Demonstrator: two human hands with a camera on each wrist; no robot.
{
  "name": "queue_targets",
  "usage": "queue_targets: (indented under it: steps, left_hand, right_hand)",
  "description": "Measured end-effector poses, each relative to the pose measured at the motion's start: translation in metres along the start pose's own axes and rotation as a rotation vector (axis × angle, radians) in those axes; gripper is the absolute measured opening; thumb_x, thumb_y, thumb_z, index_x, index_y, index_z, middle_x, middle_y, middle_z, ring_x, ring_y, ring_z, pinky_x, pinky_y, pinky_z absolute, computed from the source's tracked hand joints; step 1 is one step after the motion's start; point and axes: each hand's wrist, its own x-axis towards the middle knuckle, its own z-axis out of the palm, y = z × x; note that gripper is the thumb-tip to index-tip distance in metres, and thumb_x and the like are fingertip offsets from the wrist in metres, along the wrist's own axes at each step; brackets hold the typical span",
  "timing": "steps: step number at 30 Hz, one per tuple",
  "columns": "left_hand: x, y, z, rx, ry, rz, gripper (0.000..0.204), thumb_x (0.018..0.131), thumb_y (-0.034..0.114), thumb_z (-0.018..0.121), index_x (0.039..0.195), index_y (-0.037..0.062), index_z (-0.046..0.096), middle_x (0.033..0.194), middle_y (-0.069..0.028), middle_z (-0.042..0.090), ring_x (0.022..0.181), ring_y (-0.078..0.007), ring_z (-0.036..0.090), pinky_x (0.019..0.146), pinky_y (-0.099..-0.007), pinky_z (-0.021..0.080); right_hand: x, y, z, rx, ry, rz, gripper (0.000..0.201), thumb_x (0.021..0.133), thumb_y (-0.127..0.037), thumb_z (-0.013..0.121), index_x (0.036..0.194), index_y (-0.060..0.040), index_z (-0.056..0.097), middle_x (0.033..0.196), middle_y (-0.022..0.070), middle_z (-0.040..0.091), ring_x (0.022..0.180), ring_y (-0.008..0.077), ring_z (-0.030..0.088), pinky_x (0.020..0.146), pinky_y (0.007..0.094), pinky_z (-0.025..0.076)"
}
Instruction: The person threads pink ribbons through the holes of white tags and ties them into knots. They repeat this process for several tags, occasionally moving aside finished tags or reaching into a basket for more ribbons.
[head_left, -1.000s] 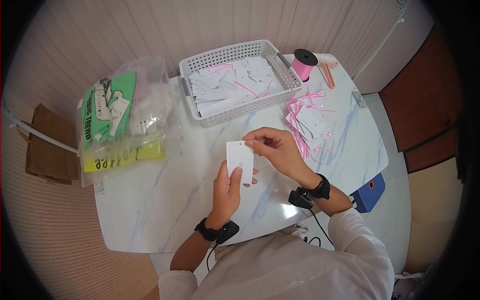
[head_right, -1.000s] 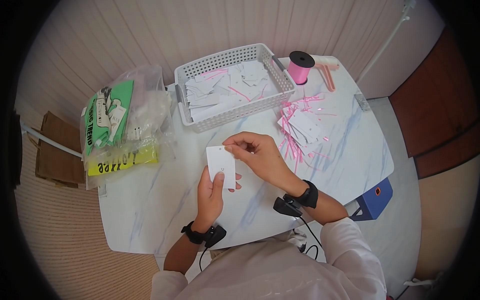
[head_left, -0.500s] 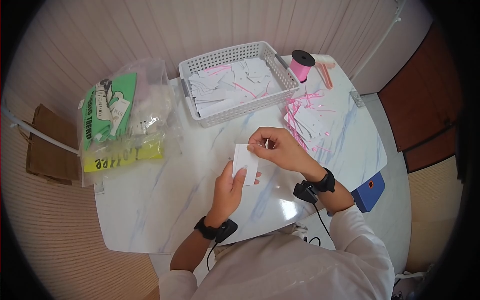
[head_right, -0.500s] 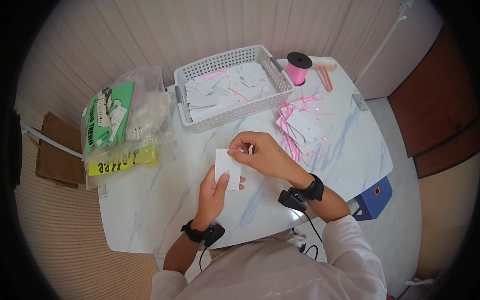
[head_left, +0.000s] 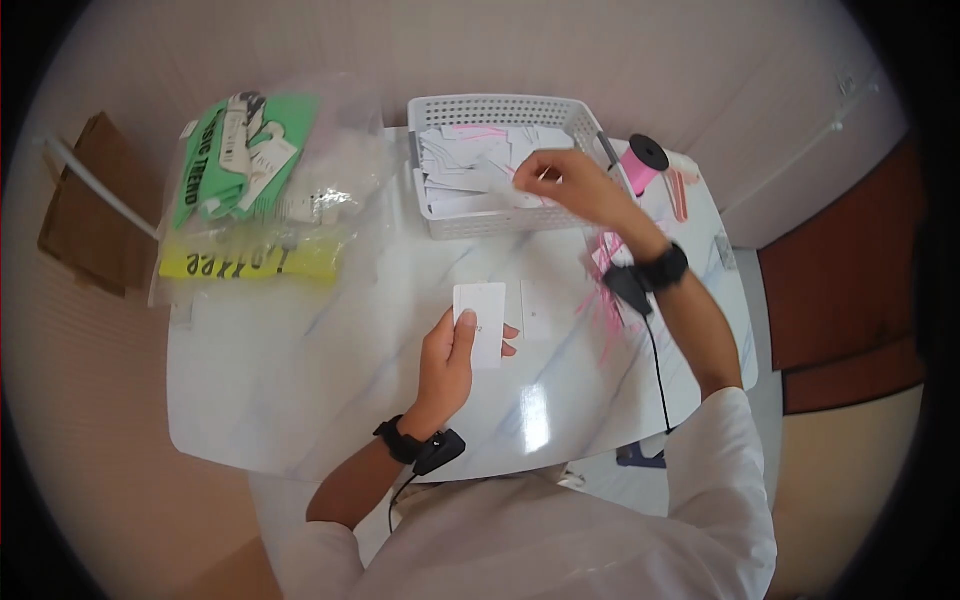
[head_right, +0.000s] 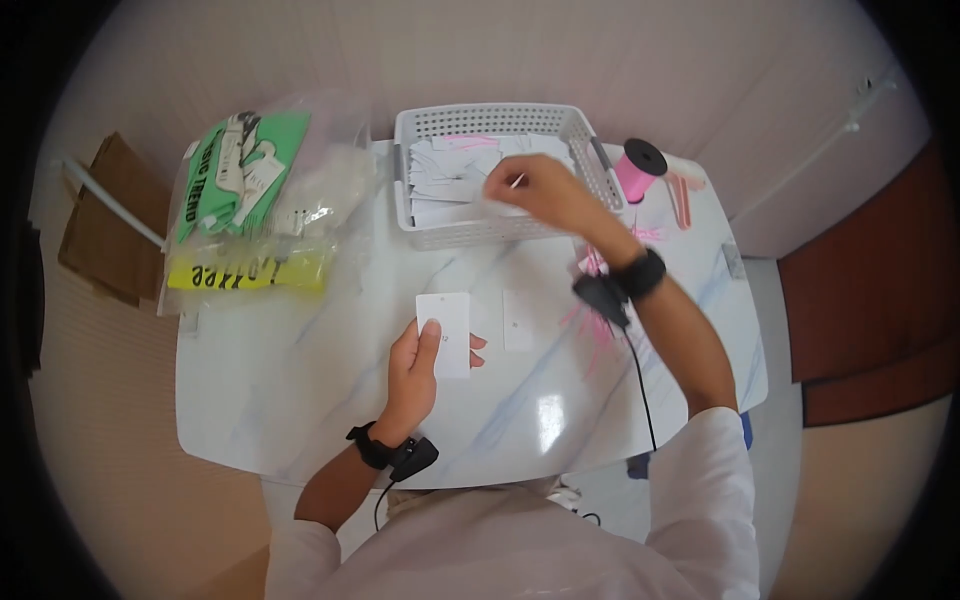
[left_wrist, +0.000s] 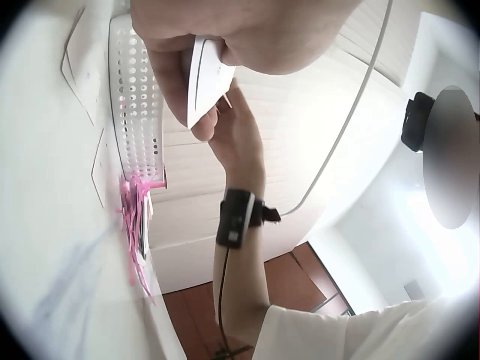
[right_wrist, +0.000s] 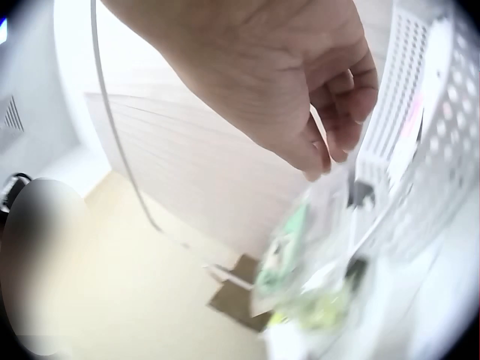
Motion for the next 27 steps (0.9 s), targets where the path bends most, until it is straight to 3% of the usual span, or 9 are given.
queue_targets:
  steps: [1,3,4,6,11,16,19,23,27]
  left_hand:
    - [0.001,0.000,-0.001,-0.010,-0.001,-0.010,0.039,0.103,0.028,0.030,0.114,-0.0045,0.049,0.094,-0.0168,0.066,0.076,-0.0193,0.066,0.072,-0.0301,0.054]
    - [0.004,-0.001,-0.004,-0.022,0.011,-0.002,0.039,0.103,0.028,0.031,0.114,-0.0047,0.049,0.094,-0.0166,0.066,0.076,-0.0193,0.066,0.072,-0.0299,0.054]
    - [0.004,-0.003,-0.003,-0.014,0.005,-0.009,0.038,0.103,0.027,0.031,0.115,-0.0047,0.049,0.094,-0.0166,0.066,0.076,-0.0194,0.066,0.072,-0.0298,0.054]
    - [0.004,-0.004,-0.004,-0.010,0.009,-0.008,0.038,0.103,0.027,0.032,0.115,-0.0047,0.049,0.095,-0.0165,0.067,0.077,-0.0195,0.066,0.072,-0.0297,0.054]
    - [0.002,-0.006,-0.003,-0.045,-0.043,-0.041,0.038,0.103,0.026,0.031,0.119,-0.0044,0.048,0.097,-0.0160,0.067,0.080,-0.0194,0.067,0.073,-0.0295,0.053]
    - [0.001,-0.007,-0.003,-0.025,-0.053,-0.018,0.038,0.103,0.025,0.031,0.119,-0.0040,0.049,0.097,-0.0155,0.067,0.079,-0.0187,0.067,0.073,-0.0291,0.053]
    - [0.002,-0.009,-0.006,-0.006,-0.041,0.000,0.038,0.103,0.026,0.031,0.119,-0.0038,0.049,0.097,-0.0153,0.067,0.079,-0.0186,0.066,0.072,-0.0289,0.053]
    - [0.004,-0.007,-0.007,-0.022,-0.009,-0.022,0.039,0.103,0.027,0.031,0.119,-0.0035,0.049,0.097,-0.0156,0.067,0.077,-0.0193,0.066,0.071,-0.0293,0.053]
    - [0.007,-0.006,-0.011,-0.094,-0.023,-0.009,0.040,0.103,0.029,0.031,0.121,-0.0027,0.047,0.099,-0.0163,0.066,0.079,-0.0202,0.067,0.072,-0.0300,0.053]
  right_hand:
    - [0.021,0.027,-0.009,-0.135,-0.021,-0.033,0.013,0.086,-0.015,0.063,0.088,-0.0030,0.067,0.079,0.0030,0.066,0.073,0.0111,0.059,0.068,0.0267,0.047]
    - [0.052,0.070,-0.021,-0.316,-0.250,0.337,0.024,0.078,-0.024,0.069,0.087,-0.0014,0.068,0.075,0.0058,0.067,0.067,0.0136,0.061,0.061,0.0284,0.050]
    - [0.059,0.083,-0.020,-0.327,-0.254,0.319,0.024,0.078,-0.024,0.069,0.087,-0.0014,0.068,0.075,0.0058,0.067,0.067,0.0136,0.061,0.061,0.0284,0.050]
    - [0.068,0.100,-0.015,-0.520,-0.427,0.567,0.035,0.070,-0.031,0.074,0.085,-0.0002,0.070,0.072,0.0086,0.067,0.064,0.0152,0.063,0.054,0.0291,0.051]
    - [0.076,0.116,0.002,-0.553,-0.477,0.518,0.034,0.069,-0.032,0.073,0.083,-0.0012,0.073,0.071,0.0091,0.067,0.064,0.0154,0.064,0.053,0.0288,0.052]
    - [0.080,0.124,-0.001,-0.307,-0.402,0.556,0.028,0.074,-0.030,0.069,0.086,-0.0044,0.073,0.077,0.0048,0.067,0.067,0.0127,0.062,0.053,0.0261,0.049]
    - [0.071,0.106,-0.008,-0.048,-0.170,0.612,0.025,0.076,-0.026,0.067,0.080,-0.0015,0.068,0.077,0.0039,0.067,0.064,0.0115,0.060,0.050,0.0247,0.046]
    - [0.068,0.096,-0.016,-0.012,-0.099,0.630,0.021,0.079,-0.025,0.065,0.085,-0.0044,0.067,0.083,0.0019,0.067,0.069,0.0097,0.061,0.055,0.0236,0.047]
    - [0.049,0.047,-0.020,0.403,-0.048,0.461,0.015,0.086,-0.022,0.060,0.084,-0.0076,0.059,0.085,0.0028,0.067,0.062,0.0061,0.054,0.052,0.0203,0.042]
